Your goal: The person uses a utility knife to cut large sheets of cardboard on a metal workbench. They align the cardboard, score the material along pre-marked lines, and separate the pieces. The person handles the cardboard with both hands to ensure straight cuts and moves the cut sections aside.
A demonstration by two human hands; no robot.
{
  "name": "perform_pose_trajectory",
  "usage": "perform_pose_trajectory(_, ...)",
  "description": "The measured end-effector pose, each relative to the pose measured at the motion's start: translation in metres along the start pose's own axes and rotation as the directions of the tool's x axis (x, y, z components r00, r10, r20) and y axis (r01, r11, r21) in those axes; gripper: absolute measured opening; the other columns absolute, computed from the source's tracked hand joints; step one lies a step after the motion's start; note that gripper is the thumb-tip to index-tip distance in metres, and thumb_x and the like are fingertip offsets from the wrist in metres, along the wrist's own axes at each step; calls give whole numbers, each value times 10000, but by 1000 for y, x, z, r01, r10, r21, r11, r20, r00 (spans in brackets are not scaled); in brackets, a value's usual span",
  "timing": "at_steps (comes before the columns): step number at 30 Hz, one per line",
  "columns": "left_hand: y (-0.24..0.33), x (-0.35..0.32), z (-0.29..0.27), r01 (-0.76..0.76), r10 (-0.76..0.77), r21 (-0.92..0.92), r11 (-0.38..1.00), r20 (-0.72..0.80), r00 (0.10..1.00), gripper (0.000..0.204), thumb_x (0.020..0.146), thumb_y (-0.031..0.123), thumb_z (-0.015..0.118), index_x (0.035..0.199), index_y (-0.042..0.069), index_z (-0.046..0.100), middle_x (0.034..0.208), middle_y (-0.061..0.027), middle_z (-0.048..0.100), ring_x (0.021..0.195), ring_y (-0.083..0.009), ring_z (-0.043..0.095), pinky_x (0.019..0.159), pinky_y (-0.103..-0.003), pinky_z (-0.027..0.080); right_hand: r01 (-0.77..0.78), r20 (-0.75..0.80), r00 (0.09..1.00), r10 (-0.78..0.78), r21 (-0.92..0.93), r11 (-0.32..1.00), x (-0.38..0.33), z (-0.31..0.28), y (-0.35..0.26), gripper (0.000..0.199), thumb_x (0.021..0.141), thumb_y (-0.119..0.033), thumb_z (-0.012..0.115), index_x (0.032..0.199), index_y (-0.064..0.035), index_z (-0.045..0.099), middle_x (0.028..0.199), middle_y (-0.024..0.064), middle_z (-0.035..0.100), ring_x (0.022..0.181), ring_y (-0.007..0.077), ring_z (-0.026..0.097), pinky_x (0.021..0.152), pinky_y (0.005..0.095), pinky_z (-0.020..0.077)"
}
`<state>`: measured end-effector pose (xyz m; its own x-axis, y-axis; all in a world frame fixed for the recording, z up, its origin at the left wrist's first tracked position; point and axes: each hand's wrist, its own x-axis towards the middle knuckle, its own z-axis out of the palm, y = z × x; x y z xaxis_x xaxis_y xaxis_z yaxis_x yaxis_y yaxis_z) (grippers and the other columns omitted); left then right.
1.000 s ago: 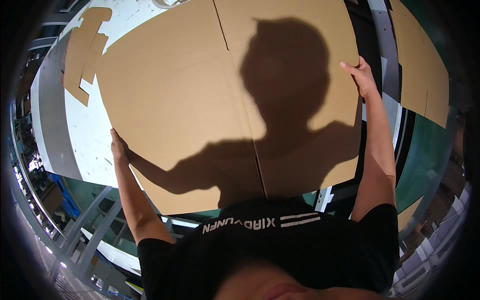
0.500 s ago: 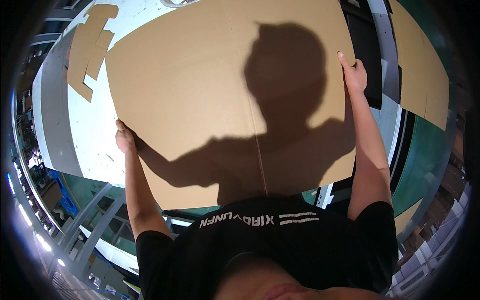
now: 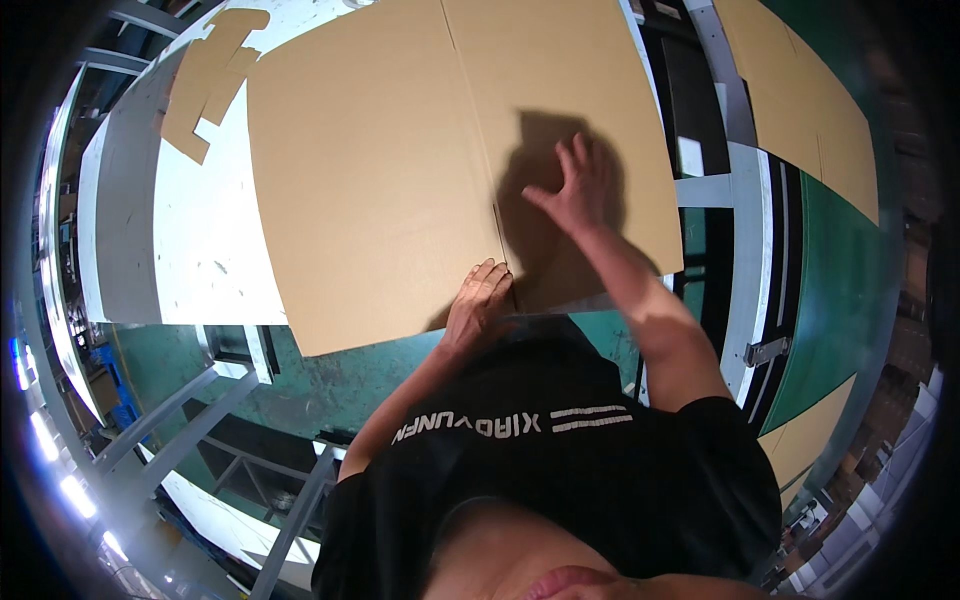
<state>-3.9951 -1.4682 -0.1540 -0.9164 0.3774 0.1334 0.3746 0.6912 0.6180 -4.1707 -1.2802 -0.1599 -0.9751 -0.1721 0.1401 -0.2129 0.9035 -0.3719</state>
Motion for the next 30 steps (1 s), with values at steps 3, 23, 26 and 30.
perform_pose_trajectory(3,10,-8,15,-31,45,128,991,-105,993,603,655,267,724,1144,-24,527,1228,-188,506,1176,-364,459,1003,-465,376,27,23,999,-28,49,998,-52,-3,-32,869,579,-483,772,1294,-104,455,1440,160,275,1345,397,181,1086,562,128)
perform_pose_trajectory(23,36,6,19,-103,30,516,851,148,989,377,751,141,605,1067,-57,550,1143,-226,544,1096,-411,507,973,-479,415,-732,-418,675,609,-269,626,45,-168,340,751,676,-43,656,1352,-89,333,1436,177,265,1353,378,183,1073,529,178)
perform_pose_trajectory(26,45,12,16,-174,46,580,796,230,972,325,734,107,599,991,-89,561,1095,-247,555,1074,-421,523,964,-522,417,-615,-419,789,450,-525,589,74,-161,428,620,758,-67,584,1335,-86,358,1421,148,307,1337,345,237,1068,512,203)
perform_pose_trajectory(30,62,26,14,-115,-7,580,807,204,979,287,708,66,598,937,-101,555,1043,-254,569,1065,-412,534,948,-519,439,-470,-280,882,378,-463,752,110,-161,491,474,768,-51,553,1230,-56,447,1266,160,484,1181,316,446,972,412,371)
